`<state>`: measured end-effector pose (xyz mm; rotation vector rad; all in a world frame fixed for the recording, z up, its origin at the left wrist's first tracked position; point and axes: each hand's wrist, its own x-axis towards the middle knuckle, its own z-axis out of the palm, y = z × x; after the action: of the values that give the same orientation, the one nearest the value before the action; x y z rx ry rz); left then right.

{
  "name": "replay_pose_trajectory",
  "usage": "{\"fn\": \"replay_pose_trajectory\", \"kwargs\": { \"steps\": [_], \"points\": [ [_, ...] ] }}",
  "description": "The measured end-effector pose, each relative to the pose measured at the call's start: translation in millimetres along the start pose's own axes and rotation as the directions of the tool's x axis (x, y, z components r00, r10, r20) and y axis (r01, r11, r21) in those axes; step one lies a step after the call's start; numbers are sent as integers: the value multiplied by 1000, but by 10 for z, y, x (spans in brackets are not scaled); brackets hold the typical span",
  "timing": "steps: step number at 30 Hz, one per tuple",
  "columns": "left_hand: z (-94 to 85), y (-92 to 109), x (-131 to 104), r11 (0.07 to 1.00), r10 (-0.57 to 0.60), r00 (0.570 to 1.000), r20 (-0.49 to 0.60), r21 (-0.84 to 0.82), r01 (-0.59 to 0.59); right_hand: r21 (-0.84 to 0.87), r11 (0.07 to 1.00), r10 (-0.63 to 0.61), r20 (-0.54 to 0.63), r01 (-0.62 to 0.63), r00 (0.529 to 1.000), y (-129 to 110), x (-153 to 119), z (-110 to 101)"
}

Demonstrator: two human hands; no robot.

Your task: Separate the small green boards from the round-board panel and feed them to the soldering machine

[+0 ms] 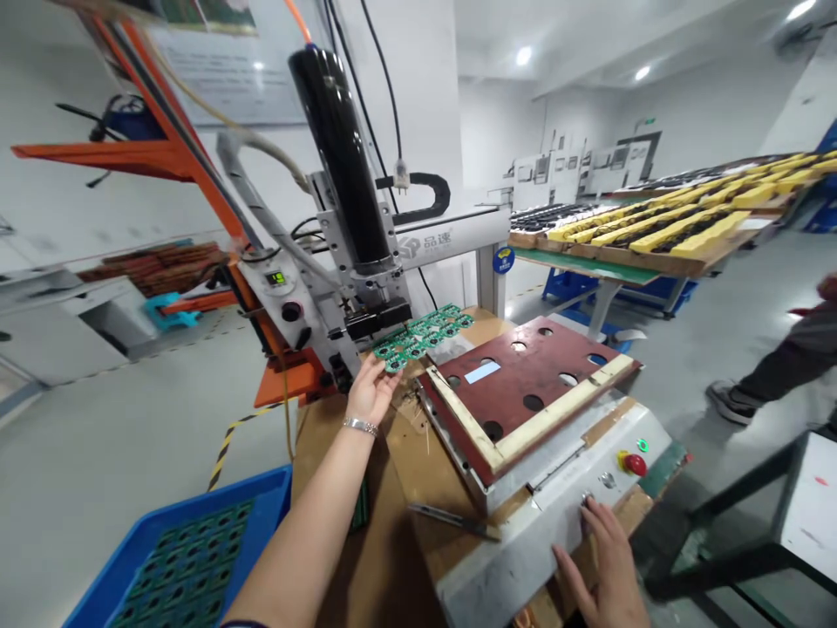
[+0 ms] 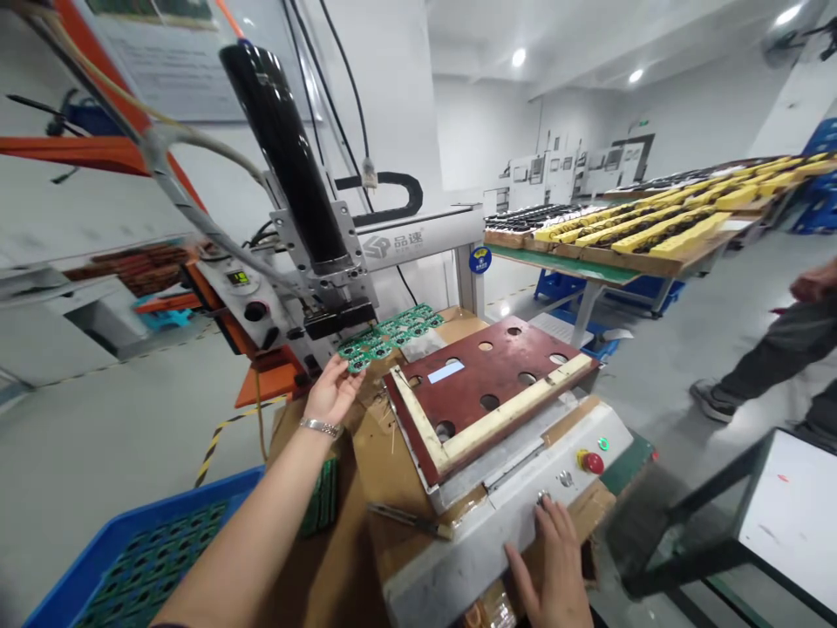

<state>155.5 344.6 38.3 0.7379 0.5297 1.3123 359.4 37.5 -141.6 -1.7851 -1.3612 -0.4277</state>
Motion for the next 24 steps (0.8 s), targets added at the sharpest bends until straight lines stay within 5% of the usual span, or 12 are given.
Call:
{"fn": "replay_pose_trajectory", "kwargs": {
  "steps": [24],
  "points": [
    [137, 6, 18, 1000, -3, 999, 40, 28, 2, 14, 1000, 0, -16, 0, 1000, -4, 13, 5]
  ]
}}
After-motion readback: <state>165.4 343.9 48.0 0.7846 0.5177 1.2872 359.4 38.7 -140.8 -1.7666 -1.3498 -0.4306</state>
